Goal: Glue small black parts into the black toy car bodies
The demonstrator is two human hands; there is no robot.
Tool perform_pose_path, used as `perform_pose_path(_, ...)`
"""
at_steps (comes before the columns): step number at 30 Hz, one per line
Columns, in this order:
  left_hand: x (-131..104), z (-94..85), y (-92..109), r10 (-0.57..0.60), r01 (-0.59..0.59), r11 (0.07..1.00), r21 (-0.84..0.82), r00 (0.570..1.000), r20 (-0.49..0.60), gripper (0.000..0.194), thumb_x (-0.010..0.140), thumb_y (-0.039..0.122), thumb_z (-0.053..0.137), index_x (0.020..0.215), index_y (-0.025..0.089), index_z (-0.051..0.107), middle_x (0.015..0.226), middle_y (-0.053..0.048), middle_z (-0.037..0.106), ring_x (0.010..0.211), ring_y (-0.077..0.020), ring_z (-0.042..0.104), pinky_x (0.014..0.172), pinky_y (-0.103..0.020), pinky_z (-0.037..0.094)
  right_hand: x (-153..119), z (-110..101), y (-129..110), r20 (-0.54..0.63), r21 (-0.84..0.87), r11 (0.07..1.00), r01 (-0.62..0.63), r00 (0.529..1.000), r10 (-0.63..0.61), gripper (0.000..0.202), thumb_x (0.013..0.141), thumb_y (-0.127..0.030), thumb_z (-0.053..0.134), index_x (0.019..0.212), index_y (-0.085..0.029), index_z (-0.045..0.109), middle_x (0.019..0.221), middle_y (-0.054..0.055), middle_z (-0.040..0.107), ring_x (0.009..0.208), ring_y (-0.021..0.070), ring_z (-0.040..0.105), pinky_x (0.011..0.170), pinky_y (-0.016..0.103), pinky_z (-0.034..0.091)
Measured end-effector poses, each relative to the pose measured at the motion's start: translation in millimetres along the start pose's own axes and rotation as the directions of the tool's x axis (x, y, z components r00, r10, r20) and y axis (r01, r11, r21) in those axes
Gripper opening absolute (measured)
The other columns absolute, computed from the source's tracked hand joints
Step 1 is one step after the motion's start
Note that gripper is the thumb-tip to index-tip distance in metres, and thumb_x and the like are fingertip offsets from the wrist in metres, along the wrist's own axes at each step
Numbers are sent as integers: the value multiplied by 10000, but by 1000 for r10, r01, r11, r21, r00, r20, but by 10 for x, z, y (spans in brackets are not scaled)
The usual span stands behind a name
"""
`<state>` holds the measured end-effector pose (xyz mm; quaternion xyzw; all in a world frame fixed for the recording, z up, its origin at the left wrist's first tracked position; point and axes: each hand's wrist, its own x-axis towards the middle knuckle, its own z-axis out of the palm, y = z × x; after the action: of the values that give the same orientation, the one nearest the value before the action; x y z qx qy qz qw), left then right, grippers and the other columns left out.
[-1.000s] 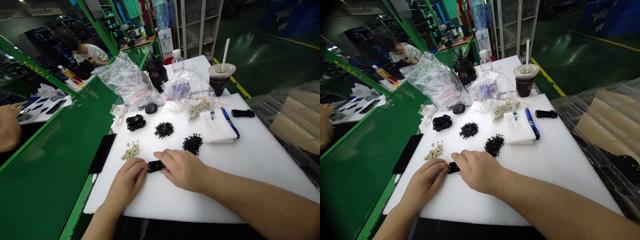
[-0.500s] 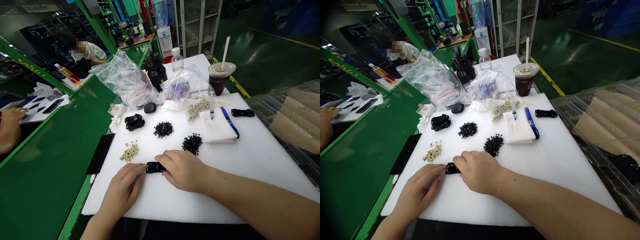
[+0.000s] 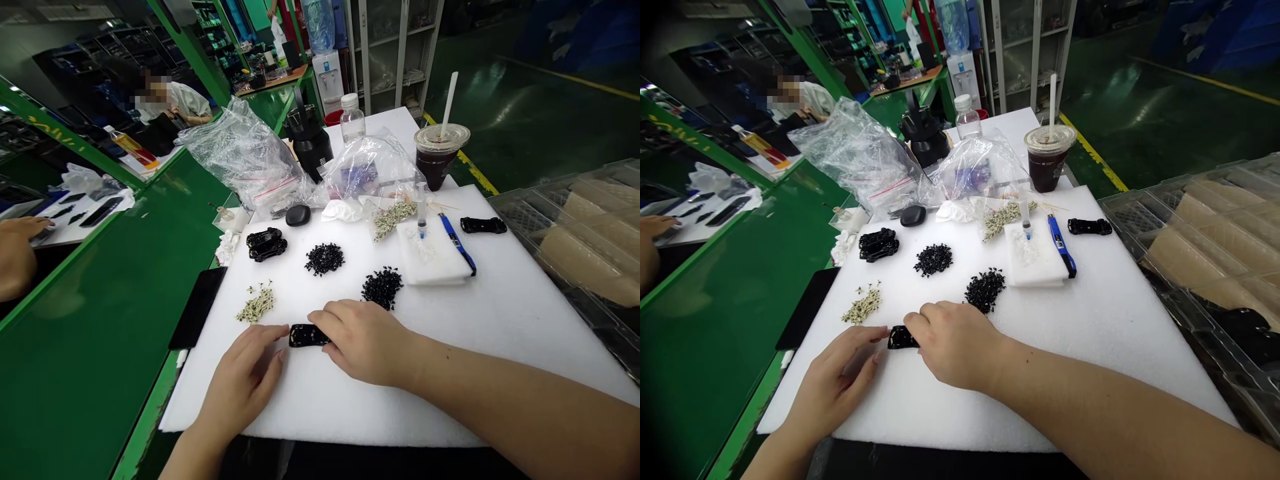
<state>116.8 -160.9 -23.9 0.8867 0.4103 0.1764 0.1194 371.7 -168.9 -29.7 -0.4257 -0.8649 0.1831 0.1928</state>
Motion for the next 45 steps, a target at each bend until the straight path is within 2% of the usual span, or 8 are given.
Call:
perform_pose_path(6,15,11,24,111,-111,993,39,994,0,333,921,64,499,1209,213,572,1133,-66,610,1029,-187,565,893,-335,486,5,3,-10,6,-6,1000,-3,1000,3,341,927,-249,586,1250,-152,538,1035,59,624,865,235,588,635,348,432)
perform_pose_path(16,21,-5,42,61,-61,998,-6,998,-24,299,923,98,497,1194,208,561,1089,-62,625,1016,-191,577,883,-333,495,-9,26,9,-27,5,1000,14,1000,-14,373,923,-233,572,1280,-137,516,1033,66,623,865,234,583,657,351,446)
perform_pose_path(23,16,-3,40,107,-107,994,-4,994,-20,321,917,78,503,1186,229,592,1118,-72,622,1007,-200,580,857,-350,517,-17,32,3,-33,32,999,8,999,-7,391,910,-214,569,1287,-122,519,1054,83,622,898,245,589,704,363,481)
perform_pose_path(32,-39,4,-34,-30,29,999,-13,998,-52,298,928,194,531,1216,263,563,1169,-70,639,1046,-207,632,915,-360,556,-24,0,-22,-31,112,994,-6,999,9,414,875,-185,596,1280,-136,528,1087,94,615,930,247,593,798,390,510)
perform_pose_path(35,21,-46,3,-104,104,995,5,995,1,459,889,234,582,1335,275,481,1199,-77,642,985,-211,656,884,-374,579,-40,-10,-5,-38,140,990,-11,999,17,430,861,-192,598,1281,-144,519,1091,96,605,928,243,595,800,388,513)
perform_pose_path(38,125,-106,73,-114,111,993,33,989,97,616,844,225,628,1413,289,401,1226,-79,645,967,-217,660,895,-402,578,-57,-25,3,-44,149,989,-9,999,15,430,861,-212,596,1279,-149,519,1101,99,596,929,245,593,793,386,511)
perform_pose_path(42,213,-124,114,-85,85,996,9,984,156,607,858,222,622,1415,315,400,1249,-52,659,926,-196,659,873,-380,579,-62,-50,-6,-53,146,989,-6,999,14,408,863,-221,591,1261,-155,530,1086,92,590,899,243,589,757,374,505)
perform_pose_path(45,236,-128,77,-43,45,999,-8,985,170,526,867,217,617,1365,319,481,1114,-23,715,858,-180,660,812,-342,577,-50,-71,-21,-94,144,989,-12,995,26,311,892,-220,548,1194,-146,560,1048,87,579,830,221,581,706,350,490)
